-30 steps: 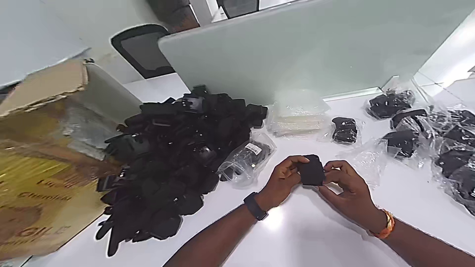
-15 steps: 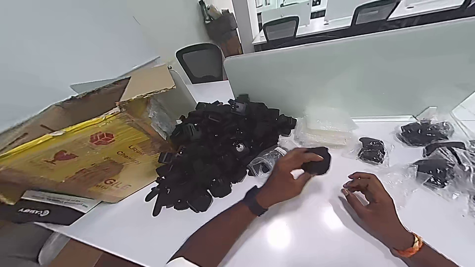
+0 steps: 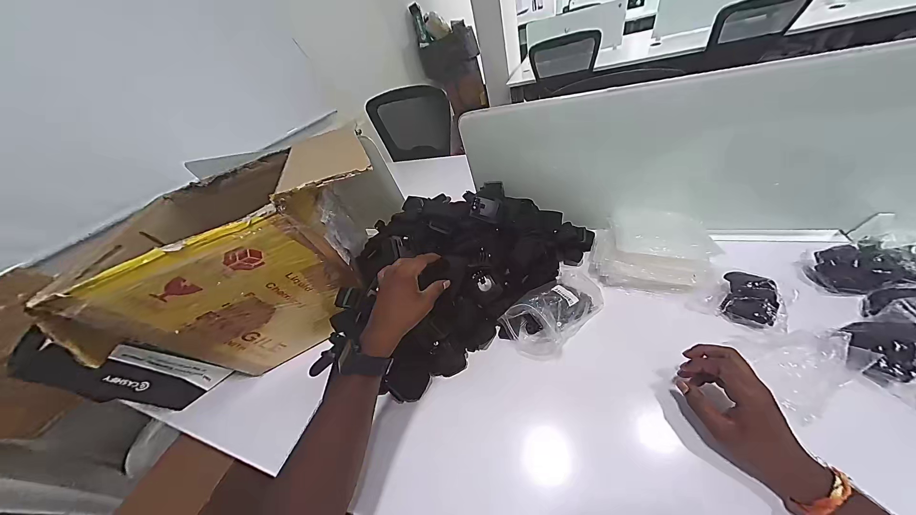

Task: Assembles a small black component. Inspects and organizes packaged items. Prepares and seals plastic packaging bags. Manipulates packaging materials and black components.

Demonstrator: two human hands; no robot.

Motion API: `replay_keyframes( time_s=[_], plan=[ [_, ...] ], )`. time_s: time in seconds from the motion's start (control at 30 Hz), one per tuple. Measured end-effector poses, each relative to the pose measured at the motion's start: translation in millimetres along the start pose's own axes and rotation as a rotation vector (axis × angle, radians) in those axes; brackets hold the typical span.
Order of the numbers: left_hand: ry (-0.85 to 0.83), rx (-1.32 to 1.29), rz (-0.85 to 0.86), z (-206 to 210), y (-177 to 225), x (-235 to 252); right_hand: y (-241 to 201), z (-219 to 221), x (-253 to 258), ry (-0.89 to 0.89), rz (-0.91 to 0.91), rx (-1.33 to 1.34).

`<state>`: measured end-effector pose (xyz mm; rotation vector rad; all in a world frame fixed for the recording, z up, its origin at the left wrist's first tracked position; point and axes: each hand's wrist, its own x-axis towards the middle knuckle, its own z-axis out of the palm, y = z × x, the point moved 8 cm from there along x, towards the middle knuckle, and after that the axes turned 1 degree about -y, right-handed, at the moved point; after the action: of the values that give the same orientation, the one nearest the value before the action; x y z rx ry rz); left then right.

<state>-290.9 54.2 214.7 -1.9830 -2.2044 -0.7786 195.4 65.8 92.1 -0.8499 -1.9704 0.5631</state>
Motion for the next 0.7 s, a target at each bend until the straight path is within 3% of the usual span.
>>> replay_keyframes(
  time_s=[0.23, 0.47, 0.6, 0.7],
  plan=[
    [-0.036, 0.108, -0.058, 14.4, -3.9, 6.0, 2.5, -0.9, -0.4, -0.004, 0.021, -0.006],
    [-0.024, 0.19, 0.053, 25.8, 11.3, -1.6, 2.9, 0.5, -0.3, -0.02, 0.029, -0.002],
    [0.101, 0.188, 0.166, 23.6, 23.6, -5.6, 2.5, 1.5, 0.1, -0.029, 0.011, 0.01],
    [0.244, 0.222, 0.243, 0.0, 36.7, -6.9, 1.7, 0.4, -0.3, -0.027, -0.001, 0.008]
  ],
)
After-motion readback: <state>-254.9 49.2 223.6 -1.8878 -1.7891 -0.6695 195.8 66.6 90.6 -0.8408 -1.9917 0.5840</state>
